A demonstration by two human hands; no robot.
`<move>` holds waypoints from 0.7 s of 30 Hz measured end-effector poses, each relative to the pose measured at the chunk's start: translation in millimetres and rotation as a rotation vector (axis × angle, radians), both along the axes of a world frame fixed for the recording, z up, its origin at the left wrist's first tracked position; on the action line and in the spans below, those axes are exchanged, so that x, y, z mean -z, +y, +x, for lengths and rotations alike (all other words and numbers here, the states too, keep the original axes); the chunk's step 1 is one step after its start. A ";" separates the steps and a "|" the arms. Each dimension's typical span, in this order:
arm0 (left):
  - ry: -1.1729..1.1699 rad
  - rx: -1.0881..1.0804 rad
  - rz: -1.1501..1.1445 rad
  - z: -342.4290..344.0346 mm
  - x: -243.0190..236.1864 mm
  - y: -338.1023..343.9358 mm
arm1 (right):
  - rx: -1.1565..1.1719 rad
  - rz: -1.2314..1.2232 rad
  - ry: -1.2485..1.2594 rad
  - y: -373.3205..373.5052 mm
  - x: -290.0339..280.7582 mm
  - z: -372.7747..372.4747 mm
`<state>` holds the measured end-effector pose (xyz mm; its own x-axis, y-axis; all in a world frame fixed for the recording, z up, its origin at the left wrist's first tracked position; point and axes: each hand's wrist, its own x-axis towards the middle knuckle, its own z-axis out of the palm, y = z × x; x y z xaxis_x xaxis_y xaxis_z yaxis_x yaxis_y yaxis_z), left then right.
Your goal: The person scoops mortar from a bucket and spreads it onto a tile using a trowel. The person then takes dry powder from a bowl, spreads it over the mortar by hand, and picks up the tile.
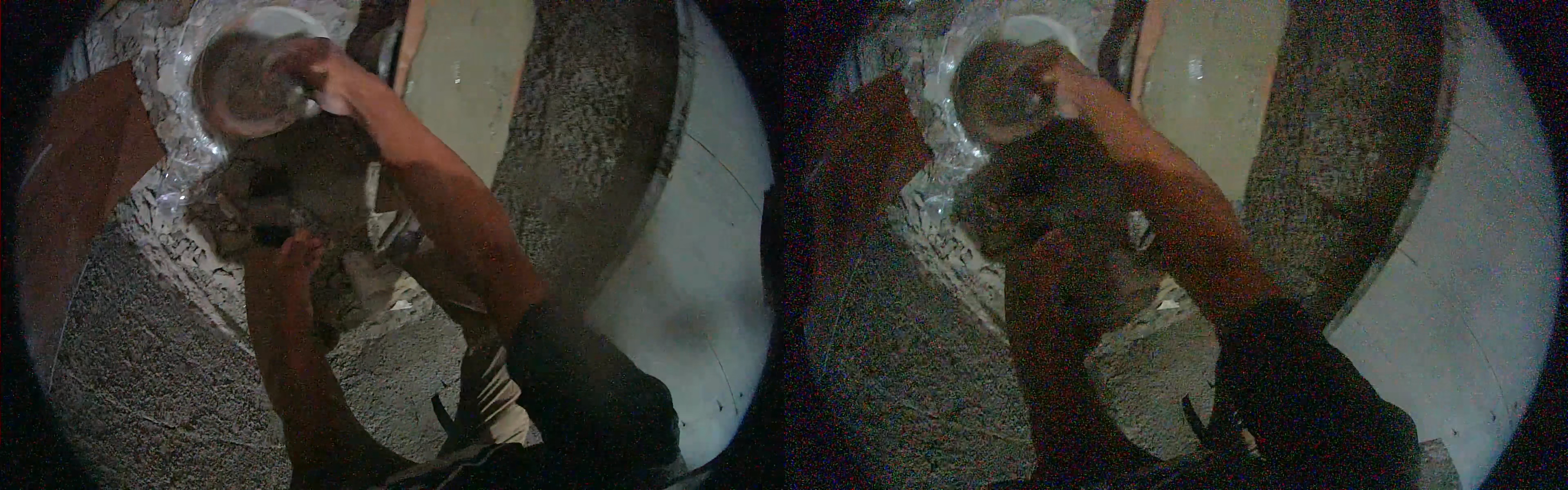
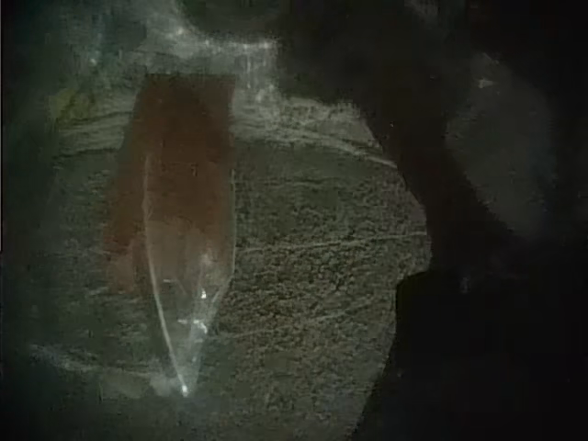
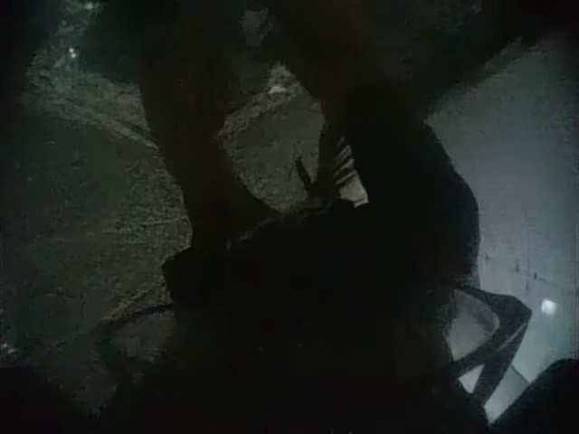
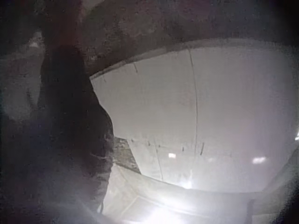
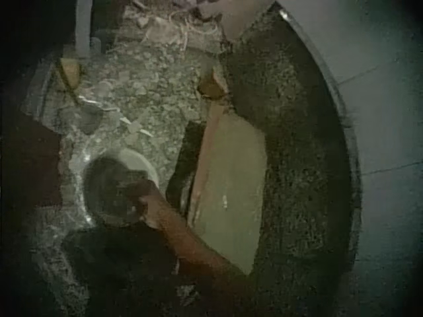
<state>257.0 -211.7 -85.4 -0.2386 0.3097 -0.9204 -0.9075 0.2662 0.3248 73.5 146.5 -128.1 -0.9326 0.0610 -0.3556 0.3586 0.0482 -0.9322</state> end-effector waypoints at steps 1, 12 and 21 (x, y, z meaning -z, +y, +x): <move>0.016 0.003 -0.038 -7.7 -6.7 -19.4 | 0.279 -0.489 -0.080 -8.0 -40.3 1.5; 0.028 -0.004 0.015 -4.8 -22.6 35.0 | -0.082 0.605 0.007 306.9 -224.3 25.8; 0.036 -0.029 -0.038 2.9 -34.1 24.3 | 0.146 0.543 -0.262 462.3 -158.3 90.2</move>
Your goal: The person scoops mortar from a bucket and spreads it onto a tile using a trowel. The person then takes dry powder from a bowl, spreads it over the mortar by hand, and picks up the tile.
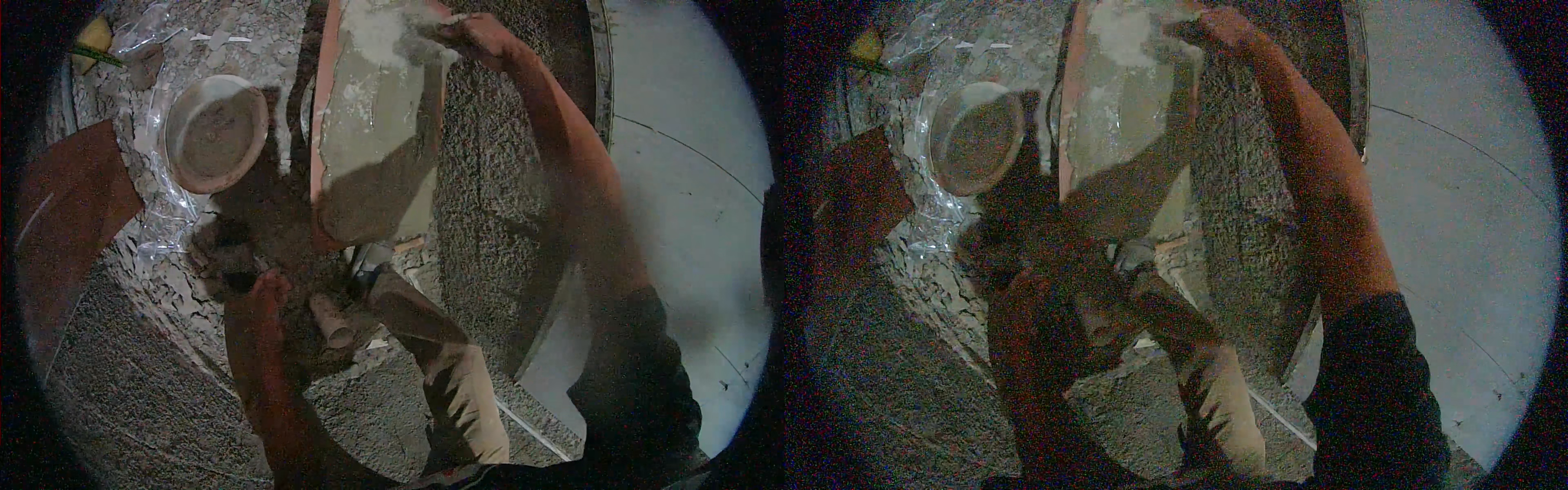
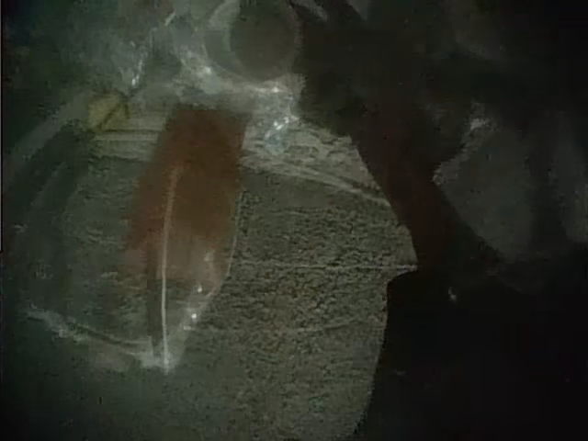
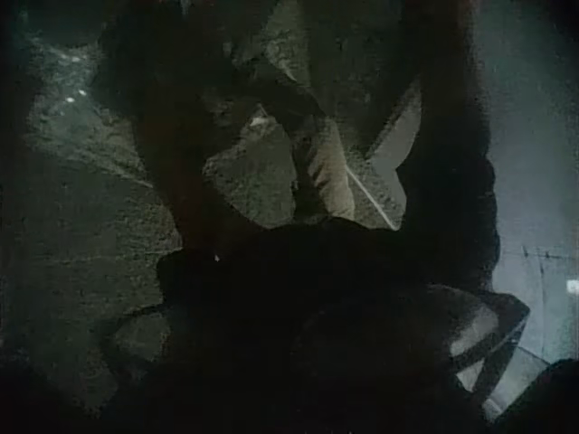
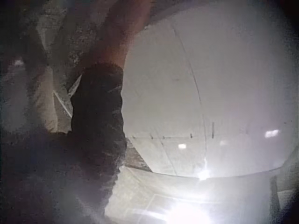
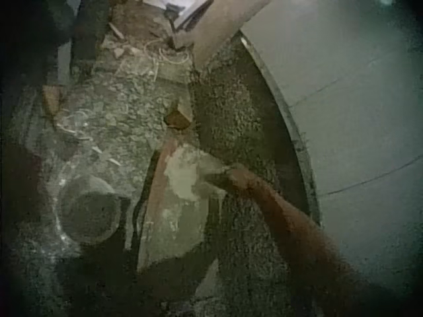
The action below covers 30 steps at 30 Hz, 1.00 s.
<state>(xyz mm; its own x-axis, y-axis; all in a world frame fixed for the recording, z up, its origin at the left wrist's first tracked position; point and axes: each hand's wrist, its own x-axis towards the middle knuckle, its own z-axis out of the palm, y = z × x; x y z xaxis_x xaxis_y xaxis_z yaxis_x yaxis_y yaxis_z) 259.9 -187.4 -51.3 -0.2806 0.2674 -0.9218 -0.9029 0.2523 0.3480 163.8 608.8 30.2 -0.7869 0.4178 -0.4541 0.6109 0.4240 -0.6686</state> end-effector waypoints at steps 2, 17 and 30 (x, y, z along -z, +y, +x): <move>-0.030 -0.014 0.008 13.9 4.1 15.7 | 0.143 -0.185 0.022 55.2 -3.0 23.9; 0.098 0.013 -0.068 0.8 -56.5 47.5 | -0.664 0.202 -0.366 -187.1 -37.0 130.4; -0.113 -0.165 0.086 12.5 38.7 -4.6 | 0.047 -0.395 -0.360 -298.4 -61.2 218.1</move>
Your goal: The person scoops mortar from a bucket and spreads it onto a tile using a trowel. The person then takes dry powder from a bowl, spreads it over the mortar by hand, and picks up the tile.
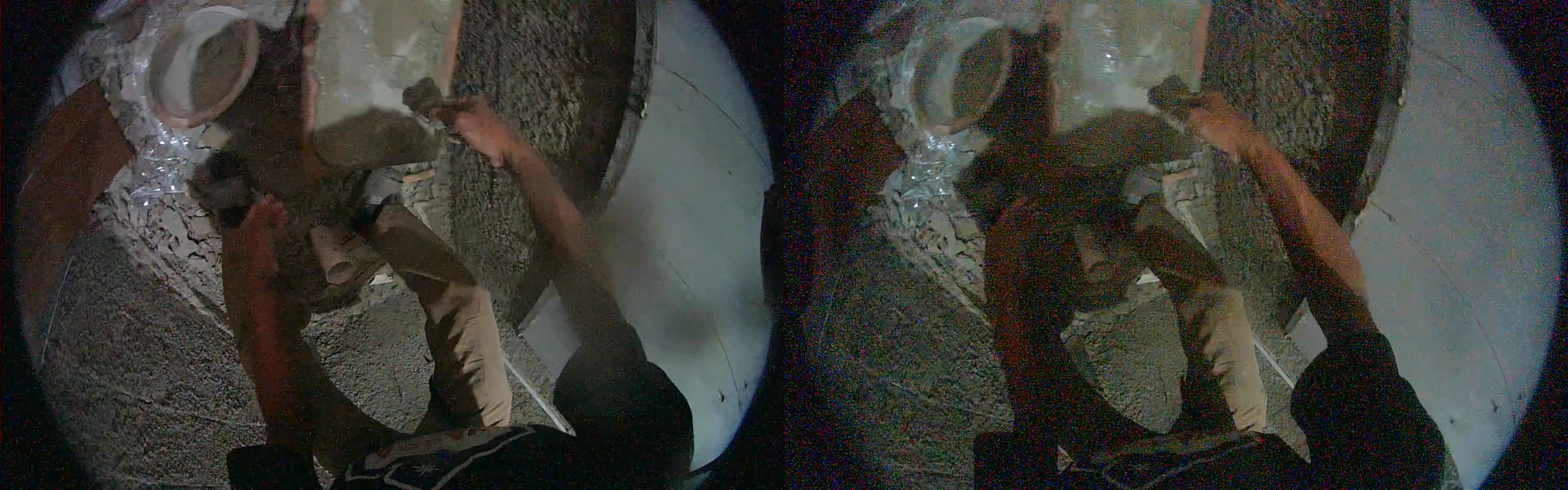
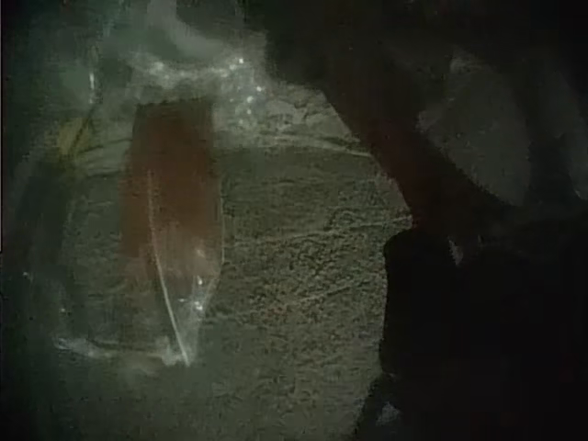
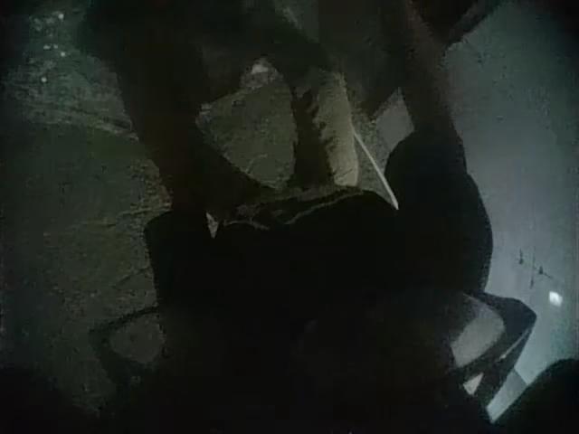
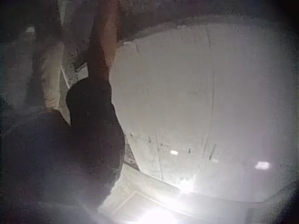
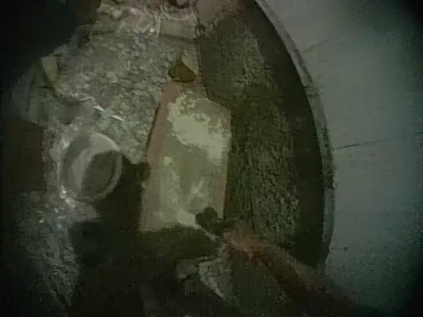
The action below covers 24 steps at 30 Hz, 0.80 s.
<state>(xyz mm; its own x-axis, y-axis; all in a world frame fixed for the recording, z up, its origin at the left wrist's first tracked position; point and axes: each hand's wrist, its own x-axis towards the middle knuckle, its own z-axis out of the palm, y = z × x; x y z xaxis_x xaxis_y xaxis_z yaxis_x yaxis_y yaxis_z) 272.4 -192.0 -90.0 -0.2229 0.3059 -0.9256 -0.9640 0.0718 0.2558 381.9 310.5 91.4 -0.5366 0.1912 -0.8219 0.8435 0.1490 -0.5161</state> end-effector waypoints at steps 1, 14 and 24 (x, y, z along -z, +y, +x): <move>0.027 0.045 -0.021 0.1 -11.1 6.5 | 0.004 -0.078 0.004 -11.0 -8.0 -18.4; 0.080 0.116 -0.032 -46.3 -33.1 17.2 | -0.791 0.679 0.519 -200.6 267.6 -355.2; 0.033 0.094 -0.030 -52.1 -11.5 2.3 | -0.721 0.560 0.449 -217.9 266.7 -335.4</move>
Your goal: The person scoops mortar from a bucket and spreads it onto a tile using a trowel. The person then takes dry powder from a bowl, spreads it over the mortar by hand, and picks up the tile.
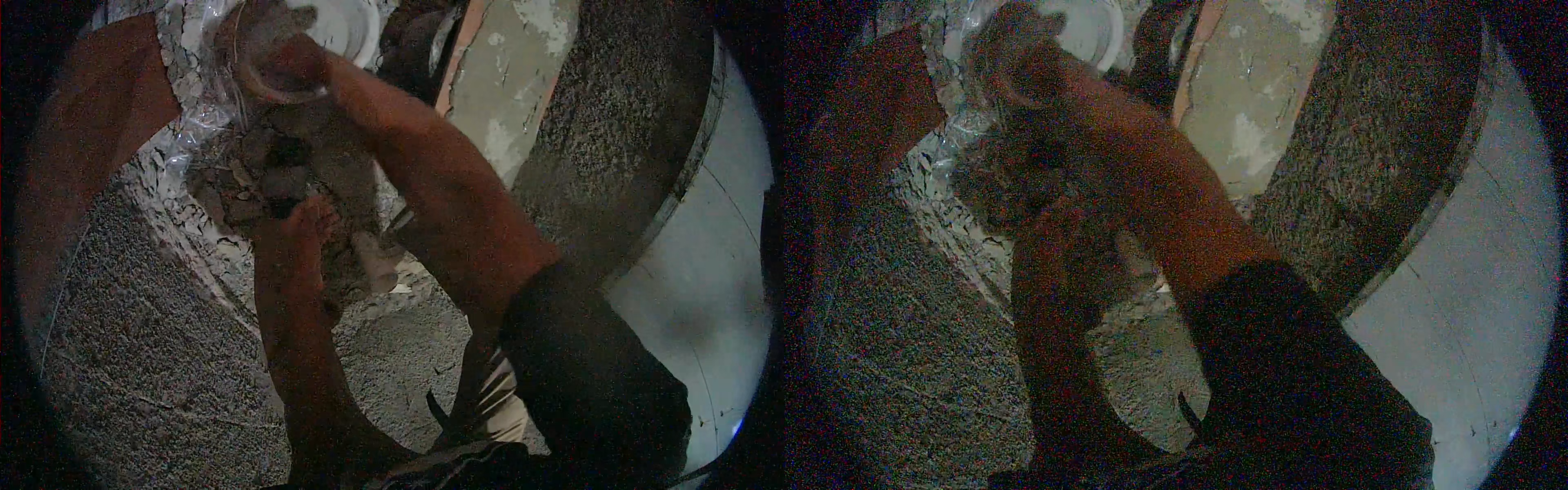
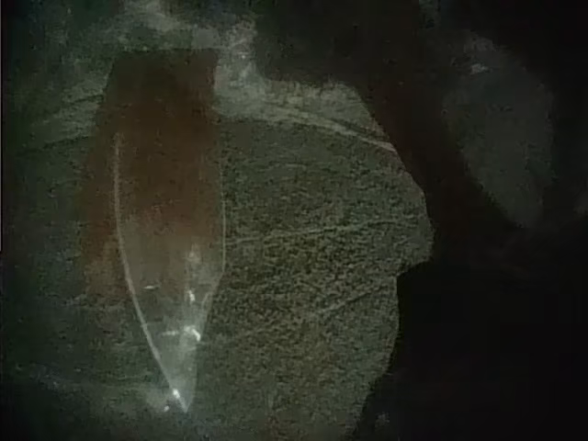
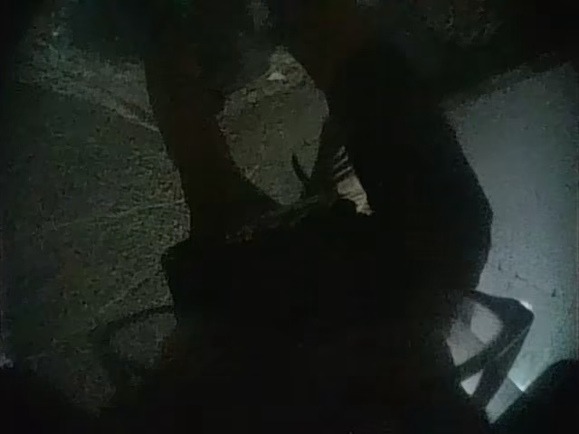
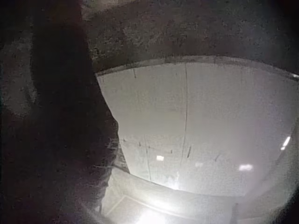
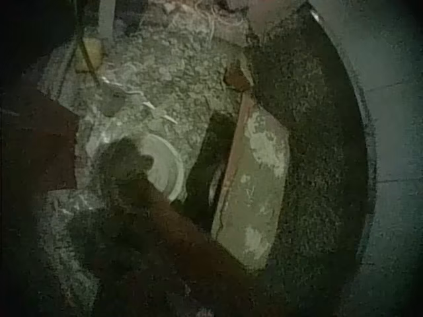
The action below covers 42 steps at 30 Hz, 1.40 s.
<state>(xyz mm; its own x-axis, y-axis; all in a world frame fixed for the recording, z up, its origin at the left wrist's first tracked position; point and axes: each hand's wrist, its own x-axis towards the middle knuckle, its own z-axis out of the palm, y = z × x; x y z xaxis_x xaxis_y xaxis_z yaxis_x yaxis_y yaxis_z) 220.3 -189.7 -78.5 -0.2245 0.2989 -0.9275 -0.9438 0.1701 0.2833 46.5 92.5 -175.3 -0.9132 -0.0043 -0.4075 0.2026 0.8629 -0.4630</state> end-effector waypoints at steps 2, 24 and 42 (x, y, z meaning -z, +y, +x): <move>0.005 -0.003 -0.008 -1.7 -3.9 0.6 | -0.020 -0.090 -0.002 21.8 -30.2 3.6; -0.330 -0.218 0.073 19.1 -54.4 24.2 | -0.191 0.364 -0.317 215.0 -264.2 190.1; 0.094 0.011 -0.019 39.2 -51.9 16.5 | 0.231 -0.005 -0.252 284.4 -267.8 213.8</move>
